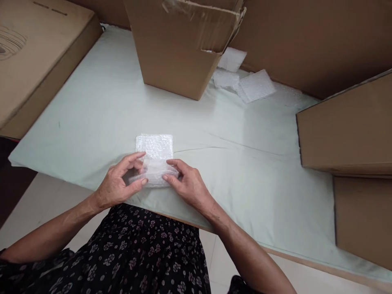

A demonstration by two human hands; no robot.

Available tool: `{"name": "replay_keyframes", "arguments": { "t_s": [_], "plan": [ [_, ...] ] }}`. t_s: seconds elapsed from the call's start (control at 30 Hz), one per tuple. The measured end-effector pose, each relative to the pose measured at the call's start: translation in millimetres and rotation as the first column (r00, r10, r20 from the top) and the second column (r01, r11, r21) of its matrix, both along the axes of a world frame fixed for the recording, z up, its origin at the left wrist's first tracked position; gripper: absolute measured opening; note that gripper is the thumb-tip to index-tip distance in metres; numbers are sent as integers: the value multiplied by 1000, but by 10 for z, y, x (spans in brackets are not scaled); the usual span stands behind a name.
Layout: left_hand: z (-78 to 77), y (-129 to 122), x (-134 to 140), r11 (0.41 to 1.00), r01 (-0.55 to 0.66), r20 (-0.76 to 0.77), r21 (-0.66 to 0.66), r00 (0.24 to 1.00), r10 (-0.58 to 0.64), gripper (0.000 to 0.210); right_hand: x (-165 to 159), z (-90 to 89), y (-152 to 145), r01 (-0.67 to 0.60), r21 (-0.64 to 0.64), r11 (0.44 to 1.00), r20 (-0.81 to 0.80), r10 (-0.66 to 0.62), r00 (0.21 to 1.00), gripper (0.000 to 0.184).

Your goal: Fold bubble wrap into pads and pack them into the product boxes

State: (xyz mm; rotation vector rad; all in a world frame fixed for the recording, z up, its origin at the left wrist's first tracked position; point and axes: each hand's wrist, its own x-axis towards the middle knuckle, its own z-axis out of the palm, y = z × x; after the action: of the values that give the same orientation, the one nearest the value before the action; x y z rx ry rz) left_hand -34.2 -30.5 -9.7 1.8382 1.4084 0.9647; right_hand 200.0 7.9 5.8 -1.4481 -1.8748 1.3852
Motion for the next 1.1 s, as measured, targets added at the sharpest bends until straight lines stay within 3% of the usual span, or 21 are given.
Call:
{"name": "replay_keyframes", "arguments": {
  "t_s": [0.07,0.17,0.33,0.4,0.47,0.53,0.6,0.7,0.83,0.97,1.03,1.1],
  "plan": [
    [11,15,3,999,-37,-16,31,999,38,50,-26,3,50,-50,39,998,58,47,997,31],
    [-9,34,48,981,-92,-156,171,981,119,36,-84,2,128,-97,55,994,126,89,988,28],
    [-79,15,108,955,-71,-321,287,933,166,34,-118,5,152,-132,71,989,178,117,977,27],
    [-85,1,116,954,-65,-334,292,928,166,36,-90,19,90,-116,205,972,210,72,975,28],
    [-82,-6,123,955,-70,-345,288,923,172,38,-46,49,-12,-106,471,876,243,-13,970,28],
    [-82,-1,130,958,-75,-354,277,919,175,39,-5,82,-128,-177,688,704,270,-21,963,28],
    [-89,16,131,960,-77,-364,269,915,176,39,13,88,-214,-337,737,586,350,96,932,31],
    [-83,39,106,962,-82,-361,261,916,176,35,-24,11,-216,-533,653,537,487,242,840,32],
    [30,-2,15,967,-28,-266,254,959,98,41,-106,-70,-29,-530,598,601,477,264,838,31],
    [148,-80,-83,977,108,-204,183,976,-70,52,-149,89,116,-516,421,746,355,388,851,30],
    [147,-71,-107,990,88,-195,107,979,-66,50,-170,175,146,-496,288,819,282,423,861,31],
    [109,-20,-110,998,32,-205,46,978,-22,47,-195,206,171,-440,246,864,272,374,887,31]
  ]
}}
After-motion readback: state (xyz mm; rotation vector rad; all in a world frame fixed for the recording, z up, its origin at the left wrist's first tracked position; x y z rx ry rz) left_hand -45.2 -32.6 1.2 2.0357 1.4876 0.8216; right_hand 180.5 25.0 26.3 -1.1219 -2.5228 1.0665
